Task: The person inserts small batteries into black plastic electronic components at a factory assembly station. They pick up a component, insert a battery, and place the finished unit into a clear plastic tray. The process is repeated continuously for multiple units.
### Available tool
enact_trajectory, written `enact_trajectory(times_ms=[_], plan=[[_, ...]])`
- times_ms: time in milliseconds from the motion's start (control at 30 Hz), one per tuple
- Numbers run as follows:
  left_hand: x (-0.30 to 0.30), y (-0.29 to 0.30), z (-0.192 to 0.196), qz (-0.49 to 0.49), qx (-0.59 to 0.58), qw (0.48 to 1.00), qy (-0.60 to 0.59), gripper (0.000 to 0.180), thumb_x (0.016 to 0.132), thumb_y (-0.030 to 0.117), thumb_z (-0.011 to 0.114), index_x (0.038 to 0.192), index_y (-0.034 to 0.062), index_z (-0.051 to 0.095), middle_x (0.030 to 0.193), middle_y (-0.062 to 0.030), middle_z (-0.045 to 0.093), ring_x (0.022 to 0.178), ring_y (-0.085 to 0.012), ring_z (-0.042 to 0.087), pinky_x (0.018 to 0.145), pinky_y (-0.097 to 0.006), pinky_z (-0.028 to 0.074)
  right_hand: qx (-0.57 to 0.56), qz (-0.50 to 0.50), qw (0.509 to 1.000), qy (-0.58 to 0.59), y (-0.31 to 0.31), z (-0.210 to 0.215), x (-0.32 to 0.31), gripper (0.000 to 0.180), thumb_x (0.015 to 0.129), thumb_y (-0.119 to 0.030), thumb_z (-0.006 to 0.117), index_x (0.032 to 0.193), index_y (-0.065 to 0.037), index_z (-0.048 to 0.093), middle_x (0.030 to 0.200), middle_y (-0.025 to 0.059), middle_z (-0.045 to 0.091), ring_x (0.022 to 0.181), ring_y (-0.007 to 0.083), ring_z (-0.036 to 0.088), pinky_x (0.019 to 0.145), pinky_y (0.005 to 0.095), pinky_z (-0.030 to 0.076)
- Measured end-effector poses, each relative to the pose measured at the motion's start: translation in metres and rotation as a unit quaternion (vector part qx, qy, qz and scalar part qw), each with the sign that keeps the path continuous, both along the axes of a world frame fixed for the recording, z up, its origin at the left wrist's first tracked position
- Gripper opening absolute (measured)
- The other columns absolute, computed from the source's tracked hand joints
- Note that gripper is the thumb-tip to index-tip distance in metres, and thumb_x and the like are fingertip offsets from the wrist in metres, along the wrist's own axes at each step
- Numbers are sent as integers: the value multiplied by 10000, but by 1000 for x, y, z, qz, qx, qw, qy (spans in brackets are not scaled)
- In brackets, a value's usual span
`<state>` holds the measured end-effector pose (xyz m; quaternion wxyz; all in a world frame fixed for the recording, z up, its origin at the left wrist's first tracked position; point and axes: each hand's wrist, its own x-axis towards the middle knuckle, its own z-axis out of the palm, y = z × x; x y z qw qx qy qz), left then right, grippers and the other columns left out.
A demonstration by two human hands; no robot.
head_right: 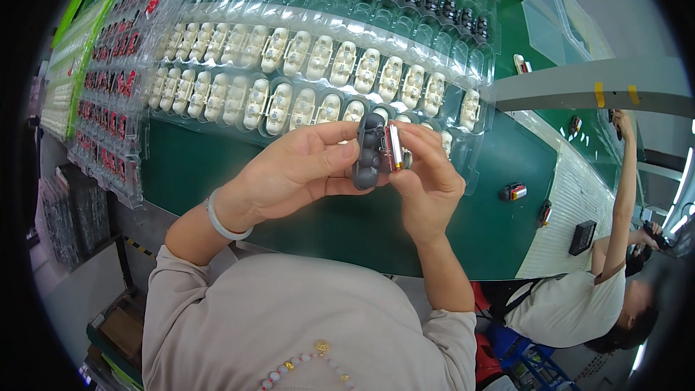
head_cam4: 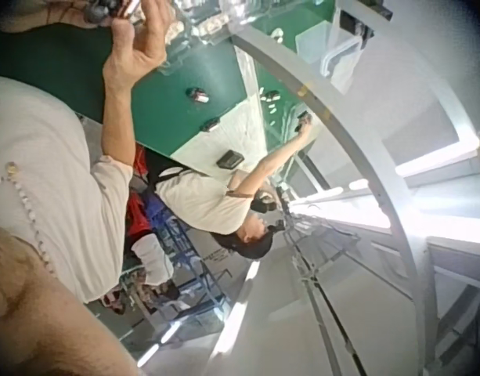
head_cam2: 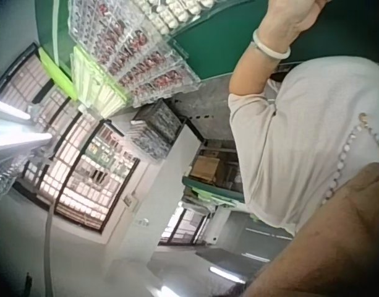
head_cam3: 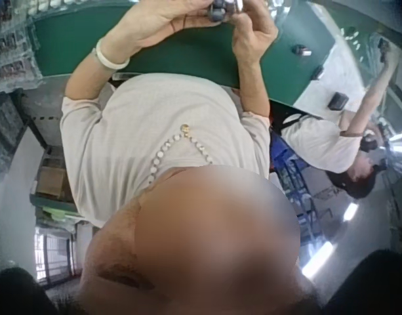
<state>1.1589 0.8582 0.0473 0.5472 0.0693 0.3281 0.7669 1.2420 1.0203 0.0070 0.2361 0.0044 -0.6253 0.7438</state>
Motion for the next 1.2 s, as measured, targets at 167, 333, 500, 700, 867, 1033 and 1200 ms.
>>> enact_trajectory(times_ms=[167,333,500,700,867,1033,1200], plan=[[-1,0,0,11,-11,1000,10,445,912,234,512,1259,-18,392,1121,-83,552,1021,-163,563,868,-294,478,-2,19,999,-27,0,-1,3,454,800,-239,655,1142,35,536,1169,175,535,1077,237,514,937,352,395],[-1,0,1,8,-15,1000,16,435,911,231,515,1249,-18,402,1116,-85,559,1016,-167,567,867,-293,479,-13,-11,1000,-16,-2,-3,1,404,811,-228,648,1102,41,565,1143,173,549,1046,230,540,919,352,417],[-1,0,0,8,-18,1000,24,438,905,227,527,1251,-13,405,1107,-77,561,1002,-151,568,851,-293,486,-13,-1,1000,-10,-2,-1,0,400,808,-222,651,1100,39,569,1146,172,548,1047,228,539,911,347,425],[-1,0,-1,9,-23,999,28,448,899,228,540,1252,-12,402,1099,-69,563,984,-126,569,841,-286,491,4,7,1000,-12,-2,0,0,388,802,-196,654,1106,31,573,1144,170,553,1040,222,537,873,332,447],[0,0,-1,15,-30,999,38,444,892,211,552,1241,-20,405,1087,-74,572,966,-130,579,829,-282,496,52,3,999,2,3,-2,0,366,757,-108,659,1084,41,588,1134,177,566,1054,231,510,895,347,405],[0,-1,1,28,-52,996,61,446,880,190,571,1234,-25,407,1079,-80,579,946,-135,588,800,-277,504,61,7,998,9,1,0,-2,369,726,-62,656,1074,46,596,1129,176,573,1052,240,499,917,363,366],[0,0,1,35,-60,995,69,439,877,180,576,1230,-25,413,1066,-82,585,927,-129,590,774,-269,506,55,10,998,6,1,-1,-1,371,737,-90,672,1078,36,598,1124,175,576,1058,241,496,916,366,365]])
